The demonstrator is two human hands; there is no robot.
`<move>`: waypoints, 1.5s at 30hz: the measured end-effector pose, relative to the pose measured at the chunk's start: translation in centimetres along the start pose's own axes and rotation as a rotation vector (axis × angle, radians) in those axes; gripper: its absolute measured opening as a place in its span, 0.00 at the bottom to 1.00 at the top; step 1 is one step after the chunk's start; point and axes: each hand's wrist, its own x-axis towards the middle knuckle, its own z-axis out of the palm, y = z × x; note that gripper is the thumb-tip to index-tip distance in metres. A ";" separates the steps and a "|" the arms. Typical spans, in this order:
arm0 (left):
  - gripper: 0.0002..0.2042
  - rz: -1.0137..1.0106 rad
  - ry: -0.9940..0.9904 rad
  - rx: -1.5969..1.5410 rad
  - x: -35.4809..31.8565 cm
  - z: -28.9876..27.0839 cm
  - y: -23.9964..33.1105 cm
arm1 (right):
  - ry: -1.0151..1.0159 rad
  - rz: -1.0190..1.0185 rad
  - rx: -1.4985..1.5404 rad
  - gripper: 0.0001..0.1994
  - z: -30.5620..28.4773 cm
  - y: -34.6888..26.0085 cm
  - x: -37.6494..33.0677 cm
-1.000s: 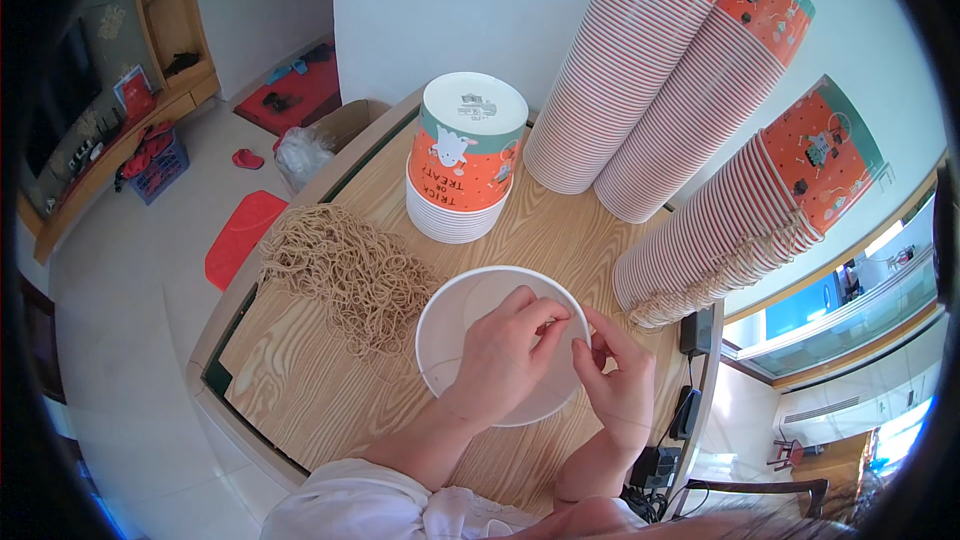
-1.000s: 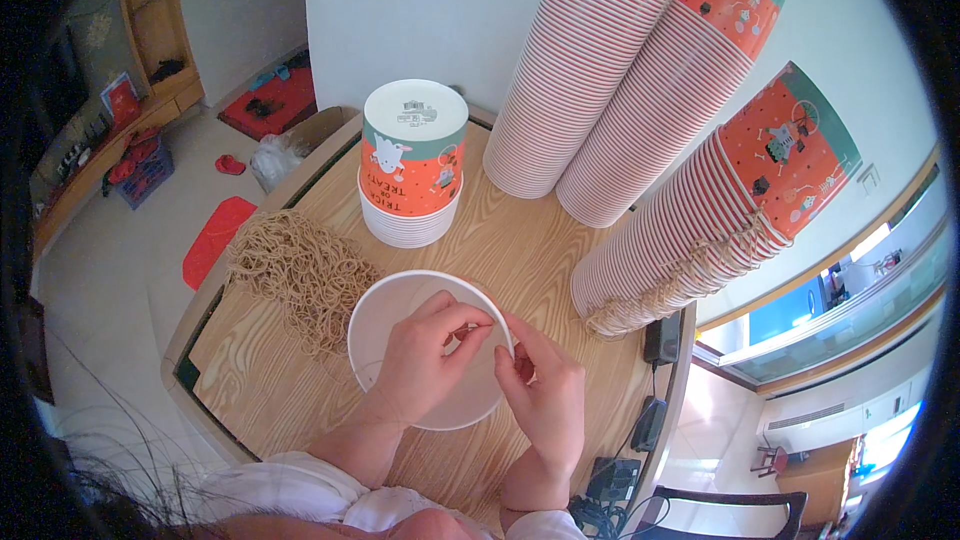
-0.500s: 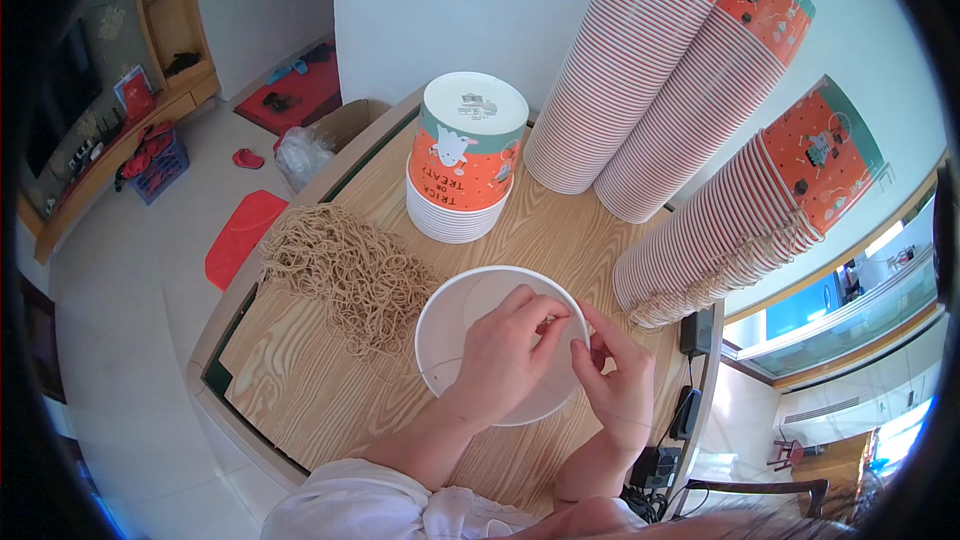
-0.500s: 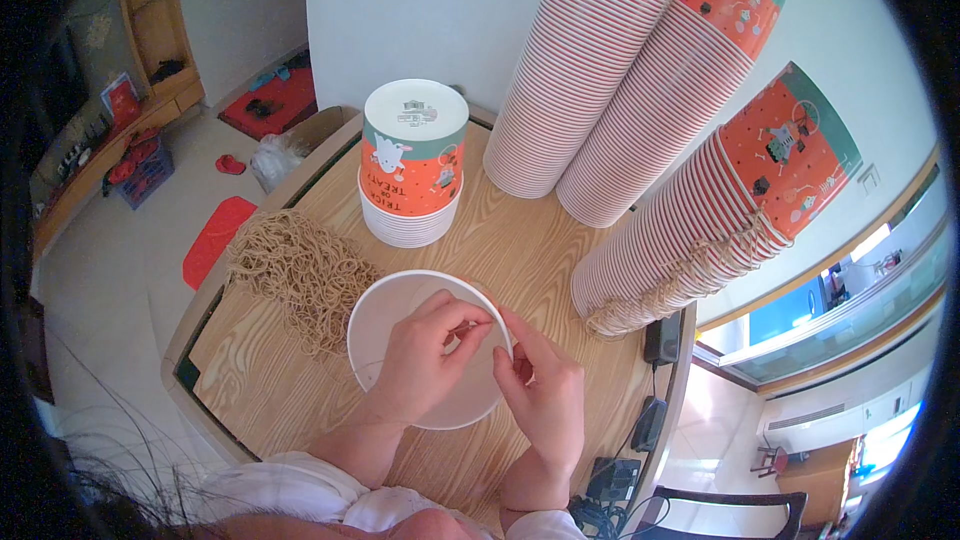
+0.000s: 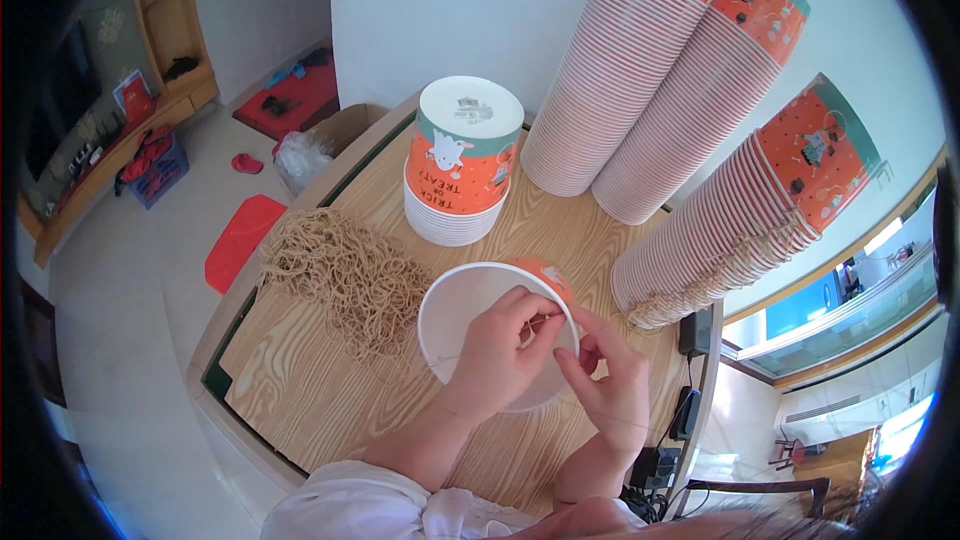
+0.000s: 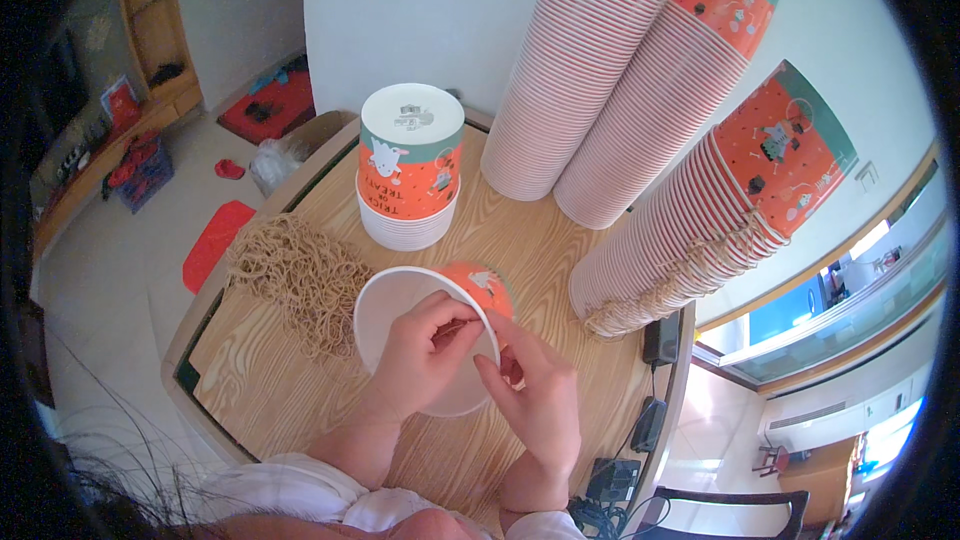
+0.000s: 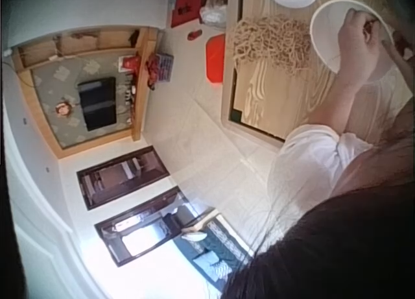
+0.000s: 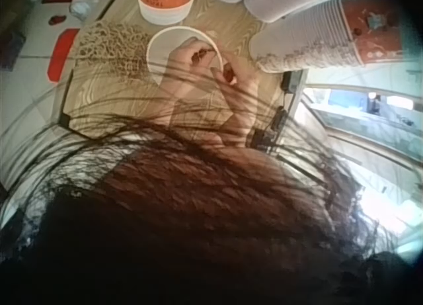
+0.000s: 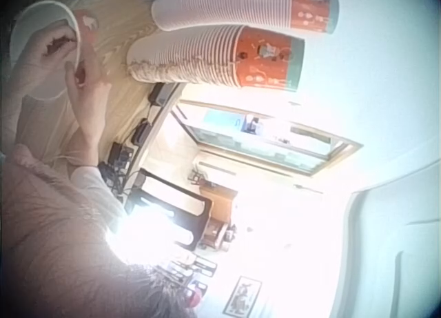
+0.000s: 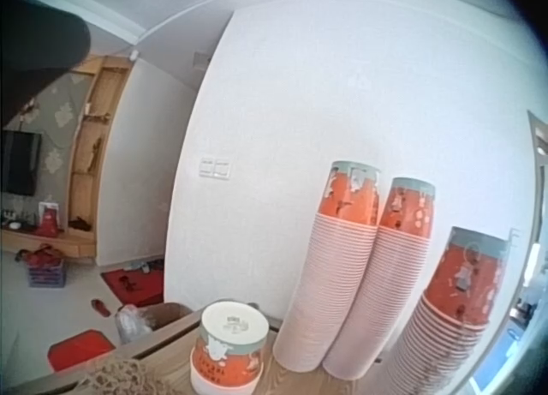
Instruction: Applying rubber bands to the rims of festive paper buckets for assembly or packaging.
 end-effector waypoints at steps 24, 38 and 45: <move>0.10 -0.268 -0.157 -0.429 -0.6 -1.0 1.2 | 0.105 -0.104 0.128 0.10 -0.5 -0.2 -0.3; 0.10 -0.228 -0.152 -0.320 -0.4 -0.9 1.1 | 0.123 0.024 0.230 0.08 0.0 0.5 -0.4; 0.10 -0.233 -0.137 -0.319 -0.5 -1.2 0.8 | 0.144 -0.031 0.228 0.13 -0.7 -0.1 0.0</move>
